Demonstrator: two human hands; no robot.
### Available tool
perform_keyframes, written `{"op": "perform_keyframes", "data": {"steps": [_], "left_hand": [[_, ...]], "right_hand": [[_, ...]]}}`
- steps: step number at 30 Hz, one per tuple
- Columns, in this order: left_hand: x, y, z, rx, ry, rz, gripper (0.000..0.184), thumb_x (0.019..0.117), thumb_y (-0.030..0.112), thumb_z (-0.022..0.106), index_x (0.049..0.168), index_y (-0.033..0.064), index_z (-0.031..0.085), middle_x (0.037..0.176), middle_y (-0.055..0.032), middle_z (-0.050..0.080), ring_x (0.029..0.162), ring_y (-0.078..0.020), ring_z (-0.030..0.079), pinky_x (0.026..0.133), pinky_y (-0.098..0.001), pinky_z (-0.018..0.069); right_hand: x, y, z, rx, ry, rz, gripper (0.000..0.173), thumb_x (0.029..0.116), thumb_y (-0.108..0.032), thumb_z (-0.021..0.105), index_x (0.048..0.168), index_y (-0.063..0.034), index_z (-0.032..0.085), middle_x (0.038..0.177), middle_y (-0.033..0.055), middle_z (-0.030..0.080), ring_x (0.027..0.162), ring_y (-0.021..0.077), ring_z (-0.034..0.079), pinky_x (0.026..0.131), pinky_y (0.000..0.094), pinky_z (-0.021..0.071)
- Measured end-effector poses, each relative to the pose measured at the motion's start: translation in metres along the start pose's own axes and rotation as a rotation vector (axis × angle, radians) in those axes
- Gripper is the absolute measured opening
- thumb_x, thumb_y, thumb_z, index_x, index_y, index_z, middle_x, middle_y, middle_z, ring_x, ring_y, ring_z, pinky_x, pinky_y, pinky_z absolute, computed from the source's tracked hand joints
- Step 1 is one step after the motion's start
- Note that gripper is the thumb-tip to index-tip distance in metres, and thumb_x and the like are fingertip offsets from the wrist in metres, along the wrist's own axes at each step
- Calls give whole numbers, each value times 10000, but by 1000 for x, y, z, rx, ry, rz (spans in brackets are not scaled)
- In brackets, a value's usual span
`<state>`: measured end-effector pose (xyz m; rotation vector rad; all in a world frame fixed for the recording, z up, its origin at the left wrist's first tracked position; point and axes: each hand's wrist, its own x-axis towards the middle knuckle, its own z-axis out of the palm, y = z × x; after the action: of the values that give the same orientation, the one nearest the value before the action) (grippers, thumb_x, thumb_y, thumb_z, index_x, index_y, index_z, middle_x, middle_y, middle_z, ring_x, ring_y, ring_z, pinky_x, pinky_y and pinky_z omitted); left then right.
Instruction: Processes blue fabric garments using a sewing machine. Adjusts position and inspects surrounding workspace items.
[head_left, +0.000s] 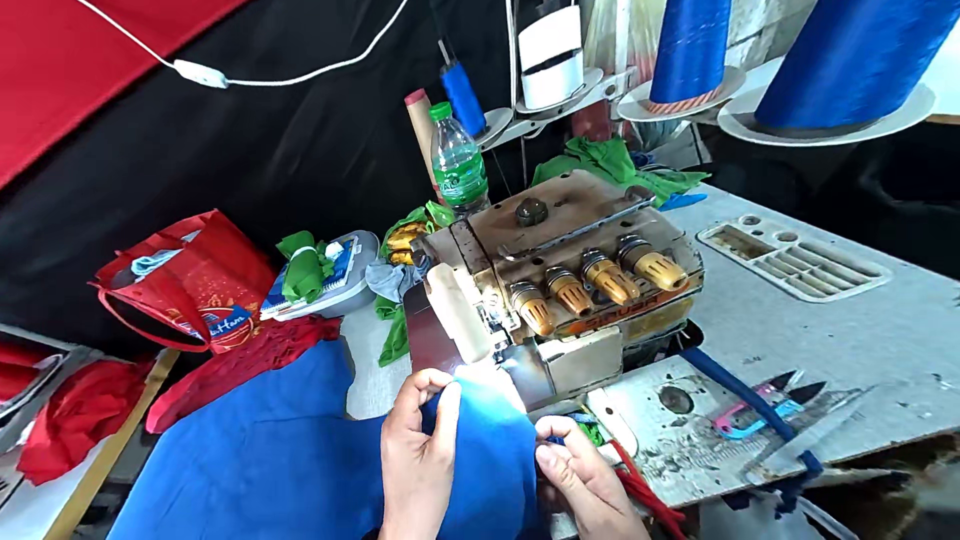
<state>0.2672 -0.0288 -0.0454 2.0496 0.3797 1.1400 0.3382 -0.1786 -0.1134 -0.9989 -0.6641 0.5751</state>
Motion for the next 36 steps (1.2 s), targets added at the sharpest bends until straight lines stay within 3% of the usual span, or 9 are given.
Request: {"op": "perform_keyframes", "data": {"steps": [5, 12, 19, 22, 26, 29, 31, 33, 36], "left_hand": [[0, 0, -14, -168, -68, -82, 157, 932, 16, 649, 1086, 34, 673, 962, -8, 747, 927, -81, 712, 873, -225, 584], [2, -13, -40, -215, -294, -18, 187, 913, 31, 676, 1047, 137, 753, 1014, 34, 741, 985, -76, 691, 916, -240, 567], [7, -8, -15, -115, -96, 29, 209, 887, -40, 615, 945, 86, 772, 997, 1, 689, 937, -71, 671, 830, -213, 588], [10, -9, -3, -103, -38, 17, 199, 891, -41, 598, 944, 59, 761, 996, -13, 684, 920, -81, 671, 811, -211, 590], [11, -15, -2, -133, -8, 24, 195, 859, -56, 586, 913, 50, 740, 1009, -20, 697, 934, -84, 673, 824, -212, 582], [11, -17, -4, -184, -23, 21, 186, 871, -60, 595, 908, 62, 731, 992, -9, 688, 919, -71, 668, 827, -205, 578], [11, -17, -3, -189, -22, 19, 174, 870, -52, 615, 901, 78, 725, 978, 6, 678, 907, -56, 662, 821, -194, 576], [11, -16, -3, -184, -23, 12, 167, 861, -53, 616, 898, 78, 714, 986, 4, 678, 908, -55, 663, 808, -191, 579], [15, -11, -3, -171, -45, 4, 165, 846, -56, 621, 893, 71, 714, 972, 3, 698, 909, -68, 679, 815, -214, 591]], "right_hand": [[-1, 2, 5, 8, -56, -12, 462, 880, 36, 718, 1219, -63, 422, 1033, -41, 703, 892, 46, 709, 799, 268, 616], [1, 11, 6, -63, 72, -85, 217, 952, 38, 613, 1139, -34, 530, 951, -52, 687, 836, 2, 668, 774, 202, 581], [9, 0, 8, -122, 181, -291, 113, 961, 15, 615, 1043, -62, 609, 970, -65, 697, 898, -14, 670, 822, 178, 585], [22, 1, 1, -167, 210, -373, 64, 994, -61, 580, 1045, -86, 610, 918, -78, 694, 828, -30, 659, 746, 142, 568], [27, 4, -2, -90, 234, -257, 83, 1013, -18, 488, 1046, -60, 553, 806, -42, 688, 635, 45, 673, 548, 208, 587], [23, 9, -3, -89, 147, -321, 153, 1054, -235, 556, 1163, -133, 518, 941, -63, 675, 776, 34, 681, 640, 210, 599], [23, 12, -2, -176, 128, -394, 374, 970, -427, 666, 1216, -188, 516, 989, -86, 651, 851, 3, 661, 700, 182, 589], [23, 16, -2, -352, 109, -480, 499, 906, -443, 754, 1242, -169, 506, 972, -51, 635, 840, -9, 641, 707, 155, 564], [27, 17, -1, -591, 133, -617, 318, 983, -328, 689, 1157, -93, 567, 867, 46, 621, 781, 54, 617, 715, 153, 526]]}}
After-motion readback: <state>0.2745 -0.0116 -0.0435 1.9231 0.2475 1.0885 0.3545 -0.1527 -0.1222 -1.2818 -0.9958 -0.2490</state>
